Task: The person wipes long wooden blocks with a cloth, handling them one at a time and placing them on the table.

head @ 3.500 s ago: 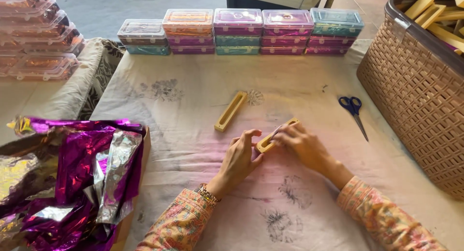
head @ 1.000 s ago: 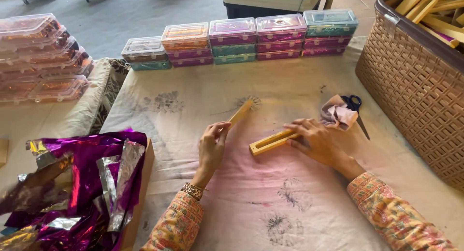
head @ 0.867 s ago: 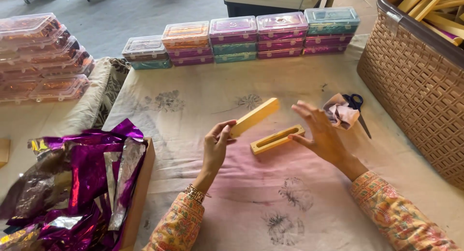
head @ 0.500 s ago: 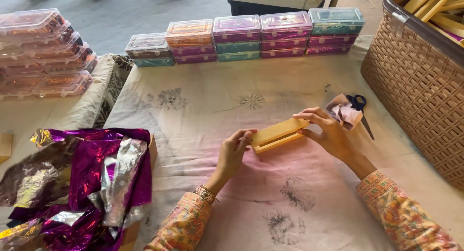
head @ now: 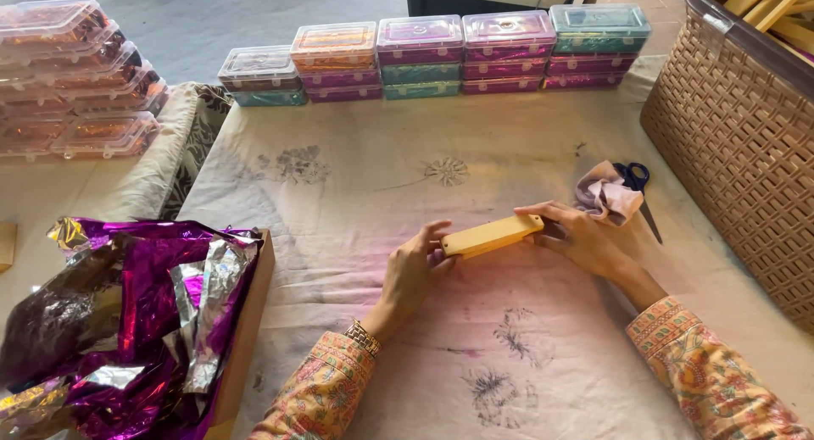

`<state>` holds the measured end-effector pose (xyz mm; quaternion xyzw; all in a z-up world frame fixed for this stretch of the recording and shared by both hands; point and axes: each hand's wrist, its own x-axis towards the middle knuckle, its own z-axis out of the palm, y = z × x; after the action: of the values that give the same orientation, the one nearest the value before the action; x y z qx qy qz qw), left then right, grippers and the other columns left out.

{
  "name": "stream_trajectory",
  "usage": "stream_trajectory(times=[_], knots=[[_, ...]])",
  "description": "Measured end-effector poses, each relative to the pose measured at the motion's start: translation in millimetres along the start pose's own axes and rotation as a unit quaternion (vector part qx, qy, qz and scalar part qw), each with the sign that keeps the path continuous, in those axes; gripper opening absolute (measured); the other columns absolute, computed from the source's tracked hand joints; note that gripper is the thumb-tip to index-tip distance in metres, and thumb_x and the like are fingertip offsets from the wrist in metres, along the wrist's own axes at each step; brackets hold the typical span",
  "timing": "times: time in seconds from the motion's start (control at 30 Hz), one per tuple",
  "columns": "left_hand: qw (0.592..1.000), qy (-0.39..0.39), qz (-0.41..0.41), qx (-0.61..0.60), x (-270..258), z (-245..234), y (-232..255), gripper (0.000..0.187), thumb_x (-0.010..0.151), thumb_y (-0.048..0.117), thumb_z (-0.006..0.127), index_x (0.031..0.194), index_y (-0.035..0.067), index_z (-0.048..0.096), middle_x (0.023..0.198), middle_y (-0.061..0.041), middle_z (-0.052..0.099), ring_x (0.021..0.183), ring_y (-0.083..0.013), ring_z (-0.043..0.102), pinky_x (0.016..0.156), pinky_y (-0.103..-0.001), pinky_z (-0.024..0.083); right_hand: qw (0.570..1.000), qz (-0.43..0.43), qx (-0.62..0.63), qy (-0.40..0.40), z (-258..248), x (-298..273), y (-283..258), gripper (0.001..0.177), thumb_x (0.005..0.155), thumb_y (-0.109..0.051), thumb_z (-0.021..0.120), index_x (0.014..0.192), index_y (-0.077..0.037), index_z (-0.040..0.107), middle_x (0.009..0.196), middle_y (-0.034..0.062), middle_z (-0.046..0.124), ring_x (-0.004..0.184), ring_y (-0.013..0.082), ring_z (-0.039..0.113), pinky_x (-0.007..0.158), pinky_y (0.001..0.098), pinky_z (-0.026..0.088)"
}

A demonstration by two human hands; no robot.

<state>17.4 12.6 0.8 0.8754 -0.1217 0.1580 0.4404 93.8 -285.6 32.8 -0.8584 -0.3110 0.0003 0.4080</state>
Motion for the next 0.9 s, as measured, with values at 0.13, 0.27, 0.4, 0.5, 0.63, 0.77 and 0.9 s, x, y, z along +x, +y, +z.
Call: stream_trajectory(times=[0.13,0.27,0.4,0.5,0.63,0.77,0.9], knots=[[1.0,0.013,0.015,-0.023,5.3,-0.7,-9.5,0.069,0.088,0.006,0.076,0.146,0.011,0.039,0.12,-0.012,0.075,0.103,-0.0223,0.076,0.084,-0.033,0.064,0.998,0.036,-0.043,-0.008,-0.9,0.5,-0.5,0.057,0.08,-0.015,0.082,0.134,-0.018,0.066,0.098,0.0032,0.069,0.081,0.0129,0.061,0.075,0.0306,0.053],[0.997,0.021,0.05,-0.053,7.1,-3.0,-11.7,0.073,0.085,0.004,0.079,0.144,0.01,0.037,0.12,-0.017,0.073,0.103,-0.026,0.076,0.083,-0.035,0.062,0.996,0.061,-0.072,-0.008,-2.8,0.5,-0.4,0.059,0.08,-0.018,0.085,0.136,-0.019,0.067,0.09,0.006,0.065,0.077,0.0145,0.056,0.074,0.0321,0.051],[0.998,0.01,-0.011,-0.053,6.8,-3.7,-10.7,0.074,0.085,0.007,0.079,0.145,0.011,0.035,0.112,-0.015,0.076,0.098,-0.0229,0.078,0.082,-0.033,0.06,0.999,0.02,0.043,-0.007,-7.7,-0.4,6.7,0.054,0.079,-0.012,0.081,0.131,-0.013,0.068,0.112,0.0014,0.069,0.096,0.0084,0.065,0.087,0.0257,0.056],[0.999,0.006,-0.009,-0.03,7.2,0.1,-18.3,0.071,0.086,0.007,0.078,0.143,0.011,0.037,0.109,-0.013,0.077,0.095,-0.0228,0.078,0.081,-0.032,0.06,0.998,0.044,0.048,-0.008,-5.1,-0.4,14.9,0.055,0.08,-0.011,0.082,0.133,-0.013,0.068,0.116,0.0021,0.071,0.1,0.0085,0.066,0.089,0.0256,0.056],[0.999,0.01,-0.02,-0.04,8.5,-2.6,-16.3,0.067,0.086,0.006,0.078,0.14,0.01,0.038,0.109,-0.013,0.077,0.095,-0.0221,0.078,0.081,-0.032,0.06,0.996,0.06,0.061,-0.015,-6.0,0.3,13.2,0.056,0.079,-0.011,0.082,0.134,-0.013,0.068,0.113,0.0018,0.071,0.097,0.0089,0.065,0.086,0.0268,0.056],[0.998,0.014,-0.03,-0.055,9.2,-2.5,-18.1,0.065,0.082,0.006,0.081,0.135,0.01,0.042,0.108,-0.013,0.079,0.097,-0.0208,0.079,0.084,-0.032,0.059,0.993,0.072,0.088,-0.025,-6.2,0.2,17.0,0.056,0.079,-0.013,0.082,0.133,-0.014,0.068,0.113,-0.0004,0.073,0.099,0.007,0.066,0.088,0.0254,0.056],[0.996,0.011,-0.051,-0.071,10.3,-1.0,-22.0,0.061,0.082,0.008,0.081,0.13,0.009,0.043,0.108,-0.012,0.079,0.098,-0.0207,0.079,0.084,-0.033,0.06,0.992,0.12,0.02,-0.025,-3.2,-1.4,27.6,0.058,0.081,-0.016,0.087,0.138,-0.016,0.072,0.103,0.0139,0.065,0.084,0.0156,0.058,0.079,0.0355,0.055]])
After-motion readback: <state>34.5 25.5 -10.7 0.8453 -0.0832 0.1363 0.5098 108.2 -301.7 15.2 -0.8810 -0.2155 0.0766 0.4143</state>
